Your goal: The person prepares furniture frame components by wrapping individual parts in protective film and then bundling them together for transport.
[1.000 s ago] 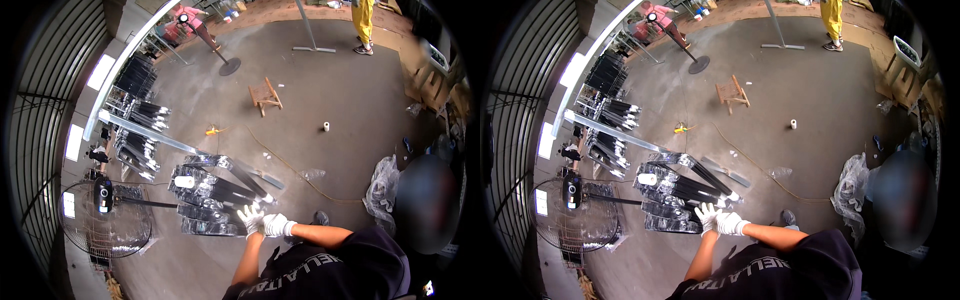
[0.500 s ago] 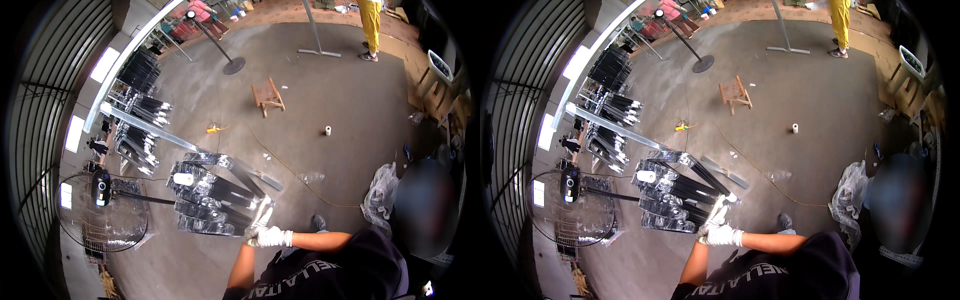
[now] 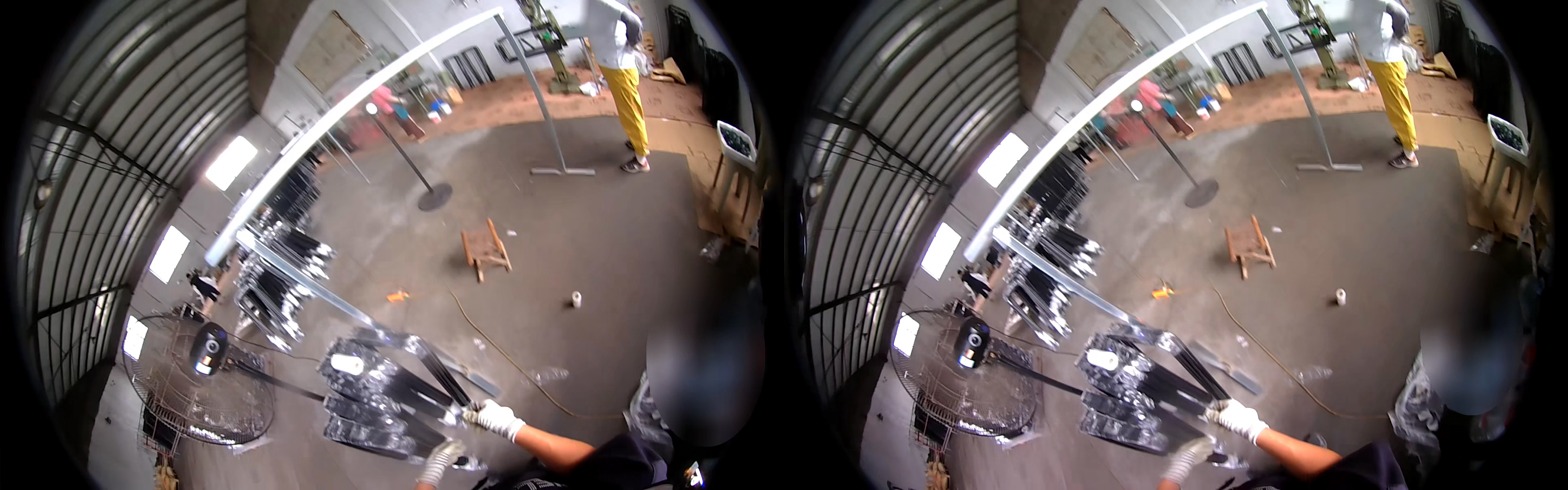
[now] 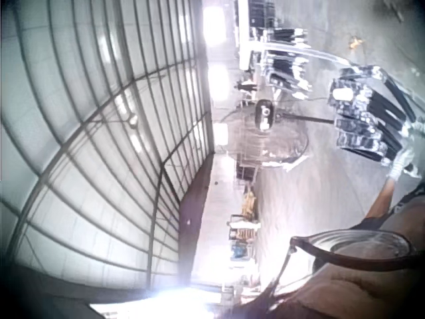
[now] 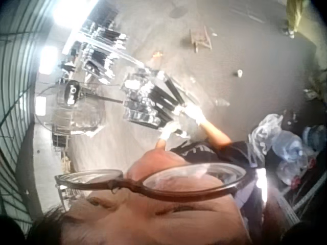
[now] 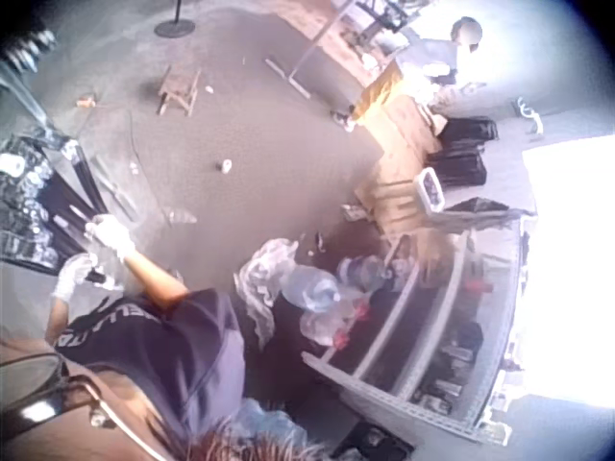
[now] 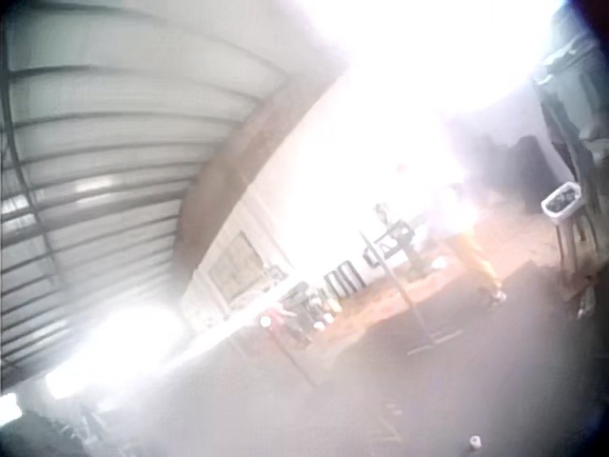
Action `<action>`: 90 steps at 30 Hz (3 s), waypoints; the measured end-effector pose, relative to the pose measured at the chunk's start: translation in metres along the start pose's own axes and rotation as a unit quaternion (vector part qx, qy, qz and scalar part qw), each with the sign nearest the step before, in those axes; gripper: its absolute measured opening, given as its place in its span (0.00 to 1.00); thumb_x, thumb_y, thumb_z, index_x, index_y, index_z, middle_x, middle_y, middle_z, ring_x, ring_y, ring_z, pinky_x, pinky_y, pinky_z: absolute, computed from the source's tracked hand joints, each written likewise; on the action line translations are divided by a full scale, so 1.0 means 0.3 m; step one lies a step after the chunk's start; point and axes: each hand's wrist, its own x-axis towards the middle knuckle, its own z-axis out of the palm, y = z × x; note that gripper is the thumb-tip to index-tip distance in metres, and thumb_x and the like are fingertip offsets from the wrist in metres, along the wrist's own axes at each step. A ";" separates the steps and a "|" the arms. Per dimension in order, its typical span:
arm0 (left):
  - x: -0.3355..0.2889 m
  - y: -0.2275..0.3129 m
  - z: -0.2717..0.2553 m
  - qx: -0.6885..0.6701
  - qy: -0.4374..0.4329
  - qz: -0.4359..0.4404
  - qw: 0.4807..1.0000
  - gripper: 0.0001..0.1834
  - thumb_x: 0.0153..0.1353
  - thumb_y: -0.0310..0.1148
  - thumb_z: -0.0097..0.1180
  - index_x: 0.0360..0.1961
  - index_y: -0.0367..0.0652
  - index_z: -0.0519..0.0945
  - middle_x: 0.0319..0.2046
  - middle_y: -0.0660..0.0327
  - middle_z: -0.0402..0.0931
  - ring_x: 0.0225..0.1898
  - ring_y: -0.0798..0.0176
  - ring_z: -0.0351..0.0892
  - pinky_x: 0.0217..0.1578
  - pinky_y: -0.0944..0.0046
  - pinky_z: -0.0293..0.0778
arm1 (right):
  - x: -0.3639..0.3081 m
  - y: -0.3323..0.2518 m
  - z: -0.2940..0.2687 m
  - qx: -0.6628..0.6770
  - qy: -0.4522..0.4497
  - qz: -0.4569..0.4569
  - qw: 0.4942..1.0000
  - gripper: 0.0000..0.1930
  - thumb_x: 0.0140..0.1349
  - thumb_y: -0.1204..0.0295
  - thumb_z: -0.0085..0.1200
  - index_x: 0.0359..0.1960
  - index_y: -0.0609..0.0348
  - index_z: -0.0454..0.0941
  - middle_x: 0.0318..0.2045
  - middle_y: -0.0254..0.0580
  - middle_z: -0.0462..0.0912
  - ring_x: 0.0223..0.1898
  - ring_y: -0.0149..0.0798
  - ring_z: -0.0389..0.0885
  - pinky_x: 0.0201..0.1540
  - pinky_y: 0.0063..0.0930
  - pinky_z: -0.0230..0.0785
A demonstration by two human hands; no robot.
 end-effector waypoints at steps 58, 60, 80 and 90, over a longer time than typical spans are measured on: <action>0.596 -0.017 -1.088 -0.695 0.471 0.370 0.397 0.21 0.61 0.22 0.45 0.56 0.43 0.65 0.54 0.50 0.65 0.50 0.69 0.69 0.52 0.67 0.66 | 0.751 -0.536 0.274 0.042 -0.089 0.006 0.995 0.13 0.61 0.72 0.49 0.47 0.64 0.74 0.30 0.32 0.76 0.34 0.26 0.73 0.41 0.20 0.66; 0.649 0.034 -1.087 -0.511 0.574 0.209 0.605 0.20 0.59 0.22 0.49 0.53 0.44 0.66 0.48 0.54 0.68 0.46 0.67 0.69 0.49 0.67 0.67 | 0.734 -0.556 0.273 0.040 -0.118 -0.011 0.992 0.13 0.61 0.72 0.49 0.46 0.64 0.74 0.31 0.32 0.77 0.35 0.26 0.73 0.42 0.21 0.66; 0.518 0.437 -0.663 -0.105 0.335 0.205 0.913 0.25 0.49 0.25 0.56 0.53 0.40 0.71 0.63 0.47 0.51 0.65 0.52 0.49 0.62 0.56 0.51 | -0.085 -0.242 -0.184 -0.031 0.227 0.121 0.966 0.27 0.60 0.49 0.44 0.50 0.59 0.72 0.35 0.36 0.79 0.36 0.30 0.77 0.47 0.24 0.66; 0.380 1.028 -0.013 -0.120 -0.116 0.371 0.913 0.20 0.56 0.26 0.52 0.51 0.39 0.72 0.53 0.55 0.70 0.60 0.57 0.60 0.61 0.59 0.52 | -0.655 -0.262 -0.476 0.003 0.317 0.101 0.943 0.23 0.56 0.55 0.46 0.51 0.51 0.71 0.51 0.40 0.73 0.51 0.38 0.73 0.54 0.31 0.63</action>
